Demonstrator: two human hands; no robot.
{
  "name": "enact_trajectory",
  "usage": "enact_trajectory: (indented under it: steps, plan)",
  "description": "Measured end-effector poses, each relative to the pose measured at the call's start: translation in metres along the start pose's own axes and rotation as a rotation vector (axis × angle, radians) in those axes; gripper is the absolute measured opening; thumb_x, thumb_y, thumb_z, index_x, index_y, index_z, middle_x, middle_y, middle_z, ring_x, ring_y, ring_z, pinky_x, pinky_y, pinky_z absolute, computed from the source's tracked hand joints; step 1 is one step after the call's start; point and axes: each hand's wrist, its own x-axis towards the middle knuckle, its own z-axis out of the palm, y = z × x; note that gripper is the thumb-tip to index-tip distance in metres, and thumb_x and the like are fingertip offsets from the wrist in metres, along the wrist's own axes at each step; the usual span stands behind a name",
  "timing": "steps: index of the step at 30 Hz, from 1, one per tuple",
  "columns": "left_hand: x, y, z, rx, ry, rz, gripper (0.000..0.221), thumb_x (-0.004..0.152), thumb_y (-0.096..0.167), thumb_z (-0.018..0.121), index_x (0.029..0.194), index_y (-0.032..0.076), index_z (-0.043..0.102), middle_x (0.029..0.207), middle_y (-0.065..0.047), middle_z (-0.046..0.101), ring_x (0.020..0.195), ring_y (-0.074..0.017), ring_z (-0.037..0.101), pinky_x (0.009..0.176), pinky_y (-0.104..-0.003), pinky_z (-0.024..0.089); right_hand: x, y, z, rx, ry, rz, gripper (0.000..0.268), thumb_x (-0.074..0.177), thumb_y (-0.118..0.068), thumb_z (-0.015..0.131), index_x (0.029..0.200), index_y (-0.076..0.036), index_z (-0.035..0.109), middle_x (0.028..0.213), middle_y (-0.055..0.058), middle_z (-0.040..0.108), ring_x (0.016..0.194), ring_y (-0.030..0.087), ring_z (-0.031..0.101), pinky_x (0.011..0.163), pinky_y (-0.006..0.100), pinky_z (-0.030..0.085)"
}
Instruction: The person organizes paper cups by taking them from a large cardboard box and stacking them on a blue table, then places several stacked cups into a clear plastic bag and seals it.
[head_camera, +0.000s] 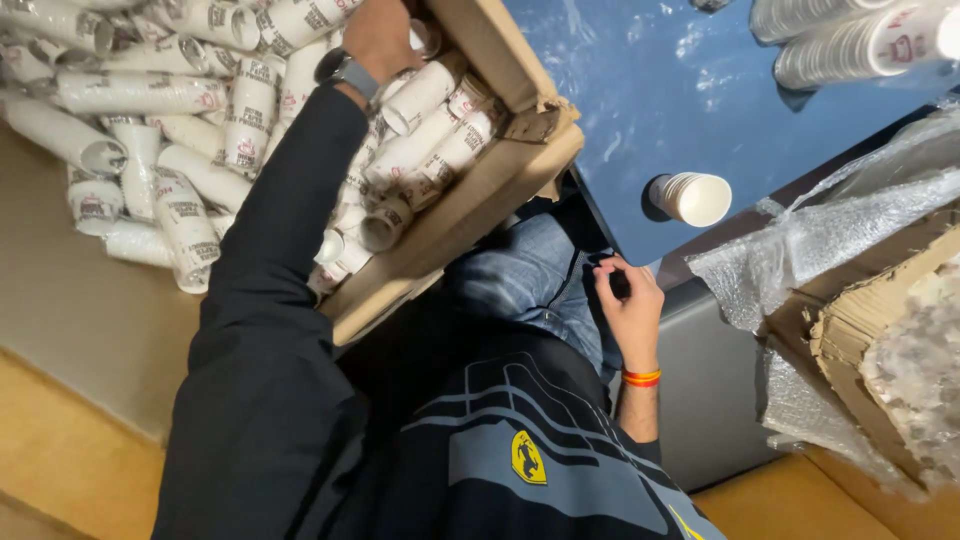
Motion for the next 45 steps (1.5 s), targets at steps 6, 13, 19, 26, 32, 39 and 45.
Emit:
enact_trajectory:
  steps: [6,13,19,26,32,39,45]
  plan:
    - [-0.040,0.028,-0.100,-0.024,0.032,0.212,0.045,0.073,0.022,0.091,0.111,0.005,0.075,0.104,-0.023,0.071,0.097,-0.0411,0.067,0.086,-0.048,0.053,0.006,-0.021,-0.047,0.018,0.002,-0.034,0.015,0.090,-0.003,0.077,0.104,-0.001,0.072,0.094,0.010,0.073,0.081,0.021,0.070,0.074,0.029,0.053]
    - [-0.110,0.167,-0.244,-0.324,-0.043,0.217,0.045,0.086,0.012,0.087,0.127,0.006,0.071,0.117,-0.011,0.071,0.101,-0.0219,0.072,0.089,-0.032,0.059,0.021,-0.099,-0.111,0.130,0.199,-0.238,0.016,0.091,0.005,0.076,0.104,-0.002,0.068,0.100,0.012,0.074,0.090,0.020,0.073,0.081,0.028,0.056]
    - [-0.150,0.294,-0.239,-0.836,-0.339,0.263,0.048,0.082,0.000,0.081,0.128,0.002,0.067,0.120,-0.005,0.068,0.108,-0.0153,0.071,0.089,-0.024,0.062,0.039,-0.142,-0.117,0.780,-0.015,-0.277,0.043,0.095,0.003,0.075,0.130,0.002,0.051,0.127,0.014,0.062,0.108,0.016,0.071,0.086,0.025,0.059]
    - [-0.155,0.356,-0.192,-0.758,-0.320,0.329,0.043,0.084,-0.003,0.083,0.126,-0.002,0.070,0.118,-0.006,0.067,0.098,-0.0130,0.071,0.078,-0.022,0.060,0.040,-0.134,-0.115,0.718,0.108,-0.203,0.016,0.098,0.006,0.075,0.112,0.006,0.067,0.119,0.011,0.064,0.101,0.011,0.068,0.087,0.024,0.059]
    - [-0.147,0.348,-0.153,-1.099,-0.134,0.302,0.044,0.093,-0.007,0.079,0.134,-0.001,0.063,0.132,-0.005,0.056,0.119,-0.0129,0.064,0.091,-0.023,0.062,0.050,-0.112,-0.149,0.164,0.449,-0.241,0.016,0.094,0.006,0.080,0.107,0.000,0.072,0.114,0.010,0.071,0.092,0.016,0.068,0.078,0.028,0.056]
    - [-0.143,0.339,-0.132,-1.276,-0.010,0.368,0.052,0.099,-0.011,0.078,0.144,-0.003,0.054,0.139,-0.007,0.051,0.130,-0.0154,0.061,0.106,-0.028,0.063,0.063,-0.104,-0.146,-0.164,0.270,-0.586,0.024,0.091,-0.002,0.084,0.112,-0.002,0.073,0.113,0.011,0.067,0.109,0.033,0.066,0.093,0.041,0.056]
    - [-0.138,0.336,-0.122,-1.456,-0.174,0.231,0.053,0.096,-0.009,0.075,0.144,-0.009,0.051,0.139,-0.017,0.059,0.120,-0.0208,0.067,0.106,-0.033,0.059,0.064,-0.110,-0.144,-0.194,0.194,-0.605,0.033,0.090,-0.010,0.086,0.118,-0.002,0.070,0.119,0.013,0.067,0.110,0.031,0.065,0.092,0.041,0.056]
